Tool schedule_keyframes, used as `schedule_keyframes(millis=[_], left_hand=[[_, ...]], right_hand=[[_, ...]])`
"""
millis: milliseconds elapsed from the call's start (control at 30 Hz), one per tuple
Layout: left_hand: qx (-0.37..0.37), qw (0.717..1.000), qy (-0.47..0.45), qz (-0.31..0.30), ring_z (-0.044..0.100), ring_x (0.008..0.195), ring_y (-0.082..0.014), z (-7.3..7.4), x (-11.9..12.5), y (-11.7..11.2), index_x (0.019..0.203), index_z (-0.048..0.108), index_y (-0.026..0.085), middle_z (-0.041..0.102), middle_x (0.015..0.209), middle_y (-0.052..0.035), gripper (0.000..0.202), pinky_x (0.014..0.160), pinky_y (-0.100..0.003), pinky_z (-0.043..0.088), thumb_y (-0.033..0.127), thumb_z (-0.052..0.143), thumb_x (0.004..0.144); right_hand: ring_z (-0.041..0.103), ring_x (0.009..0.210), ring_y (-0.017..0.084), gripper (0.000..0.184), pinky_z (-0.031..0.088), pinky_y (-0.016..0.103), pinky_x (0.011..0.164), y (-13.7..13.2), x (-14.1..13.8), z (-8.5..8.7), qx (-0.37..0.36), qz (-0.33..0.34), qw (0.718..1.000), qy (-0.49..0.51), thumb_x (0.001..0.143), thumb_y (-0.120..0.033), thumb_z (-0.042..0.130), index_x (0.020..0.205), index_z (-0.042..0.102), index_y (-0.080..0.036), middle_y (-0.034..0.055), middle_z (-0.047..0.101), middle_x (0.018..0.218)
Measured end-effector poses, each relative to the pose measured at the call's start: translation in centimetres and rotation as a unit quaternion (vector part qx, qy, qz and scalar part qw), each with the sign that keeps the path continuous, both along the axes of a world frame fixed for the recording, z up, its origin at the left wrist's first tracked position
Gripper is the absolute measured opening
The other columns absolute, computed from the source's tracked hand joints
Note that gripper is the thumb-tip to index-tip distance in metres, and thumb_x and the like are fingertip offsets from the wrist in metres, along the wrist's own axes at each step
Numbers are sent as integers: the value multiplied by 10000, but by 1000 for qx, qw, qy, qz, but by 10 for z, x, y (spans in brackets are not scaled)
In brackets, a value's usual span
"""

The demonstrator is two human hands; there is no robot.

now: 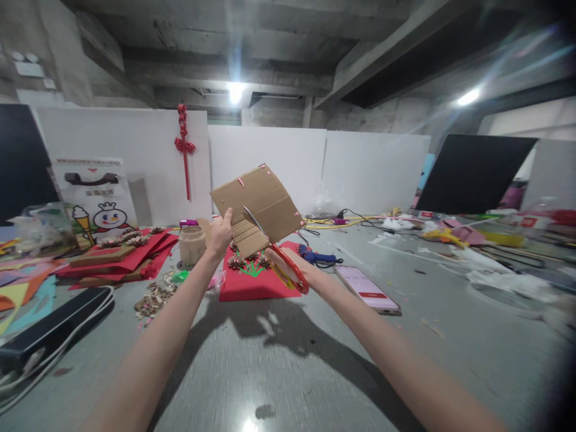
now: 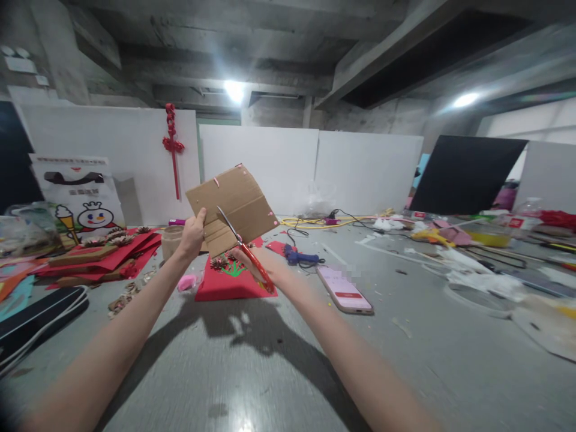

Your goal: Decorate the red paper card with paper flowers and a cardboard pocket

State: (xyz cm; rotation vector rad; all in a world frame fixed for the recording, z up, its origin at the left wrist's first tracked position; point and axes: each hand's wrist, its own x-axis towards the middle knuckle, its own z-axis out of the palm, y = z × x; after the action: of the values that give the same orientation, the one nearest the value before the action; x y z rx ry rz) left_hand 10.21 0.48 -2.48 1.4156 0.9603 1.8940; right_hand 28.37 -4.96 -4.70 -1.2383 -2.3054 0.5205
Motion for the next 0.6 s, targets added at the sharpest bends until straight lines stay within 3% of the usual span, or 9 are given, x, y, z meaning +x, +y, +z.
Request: schedule_keyframes(millis=[100,333,467,600], left_hand=[[-3,1000,4,-24,594,640,-163,1,-1,-3,735,592,122,609,586,-17,303,568,-248,453,403,488,778],[21,996,19,-83,603,679,-176,5,-2,-9,792,603,114,634,645,-30,314,567,-253,462,409,499,769],[38,996,42,-68,594,672,-173,6,-3,-9,786,604,109,630,656,-30,325,577,-253,453,415,495,770],[44,997,64,-21,579,691,-170,5,-5,-6,740,601,122,611,637,-20,323,578,-245,436,427,497,766]], right_hand=[[417,377,104,509,333,234,416,-1,1,3,-19,41,999,6,808,-602,224,518,349,-202,-8,424,409],[407,383,87,459,339,215,437,-2,0,5,-20,50,999,9,787,-537,357,498,382,-182,-28,414,405],[426,400,82,422,359,208,484,-3,-5,4,6,33,999,-8,784,-454,408,472,389,-171,-22,433,402],[446,426,88,357,360,200,497,-8,-14,5,40,-29,999,14,806,-324,392,482,371,-176,-22,429,399]])
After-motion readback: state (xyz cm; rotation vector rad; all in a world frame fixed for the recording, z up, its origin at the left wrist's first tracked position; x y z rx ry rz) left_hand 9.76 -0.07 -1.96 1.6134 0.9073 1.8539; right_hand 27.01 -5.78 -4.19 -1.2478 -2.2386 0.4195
